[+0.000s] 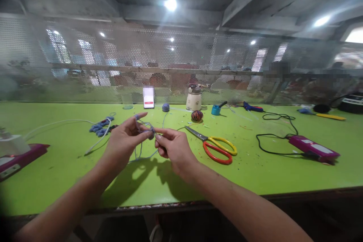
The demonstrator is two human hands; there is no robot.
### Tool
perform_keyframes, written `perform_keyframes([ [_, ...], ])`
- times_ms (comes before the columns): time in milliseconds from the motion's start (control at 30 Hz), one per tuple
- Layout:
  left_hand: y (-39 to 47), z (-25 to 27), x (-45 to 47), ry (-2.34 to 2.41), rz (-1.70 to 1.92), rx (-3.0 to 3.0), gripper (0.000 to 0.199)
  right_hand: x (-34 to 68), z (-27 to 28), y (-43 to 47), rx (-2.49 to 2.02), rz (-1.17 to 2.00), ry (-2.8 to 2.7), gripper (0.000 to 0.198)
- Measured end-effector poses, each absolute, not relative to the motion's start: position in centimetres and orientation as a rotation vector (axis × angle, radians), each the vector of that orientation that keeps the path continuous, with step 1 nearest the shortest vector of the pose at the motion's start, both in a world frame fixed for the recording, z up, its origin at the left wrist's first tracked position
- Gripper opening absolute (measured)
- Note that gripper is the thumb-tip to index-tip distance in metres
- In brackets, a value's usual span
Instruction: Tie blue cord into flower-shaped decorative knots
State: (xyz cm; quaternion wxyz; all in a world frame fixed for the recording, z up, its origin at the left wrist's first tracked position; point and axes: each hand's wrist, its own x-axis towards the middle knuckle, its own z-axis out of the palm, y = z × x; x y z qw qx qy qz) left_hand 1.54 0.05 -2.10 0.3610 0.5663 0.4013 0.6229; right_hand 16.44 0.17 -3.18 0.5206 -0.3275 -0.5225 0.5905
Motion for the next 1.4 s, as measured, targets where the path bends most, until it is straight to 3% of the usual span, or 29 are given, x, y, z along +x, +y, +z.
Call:
perform_keyframes([
  [67,0.2,-1.4,0.9,0.896,1.442,1.216,0.063,16.7,-3.5,0.2,-0.775,1.231,-1.395,0.032],
  [167,0.2,-0.6,-0.1,0.857,1.330,1.153,0.058,17.6,-3.8,0.6,-0.715,0.674,-1.763,0.028],
  [300,0.2,-0.2,-1.1,0.841,1.289,1.158,0.052,19.0,-3.8,1.0,-0.673,-0.072,-2.155,0.040],
  [433,0.6,-0.2,-1.8,0.883,1.296,1.212,0.039,19.5,-3.5,0.9,-0.763,-0.343,-2.284,0.049],
  [533,0.8,-0.3,-2.1,0.888,1.292,1.223,0.028,19.6,-3.1,0.7,-0.745,-0.212,-2.311,0.049],
  [700,0.9,-0.3,-2.1,0.887,1.270,1.257,0.014,19.4,-2.4,0.6,-0.650,0.440,-2.161,0.038],
  [933,0.7,-0.5,-1.5,0.870,1.261,1.304,0.020,19.1,-2.6,1.0,-0.697,0.991,-1.916,0.039],
  [1000,0.5,-0.5,-1.4,0.860,1.255,1.316,0.032,19.1,-2.7,1.1,-0.707,1.054,-1.862,0.039],
  [1100,0.1,-0.3,-1.2,0.833,1.259,1.352,0.072,19.0,-2.6,1.1,-0.746,1.117,-1.793,0.038],
  [1167,-0.1,-0.2,-1.1,0.802,1.268,1.368,0.086,19.0,-2.6,1.1,-0.748,1.199,-1.739,0.039],
  [1400,-0.2,-0.4,-0.6,0.824,1.324,1.385,0.093,18.8,-2.5,1.2,-0.707,1.468,-1.552,0.037],
])
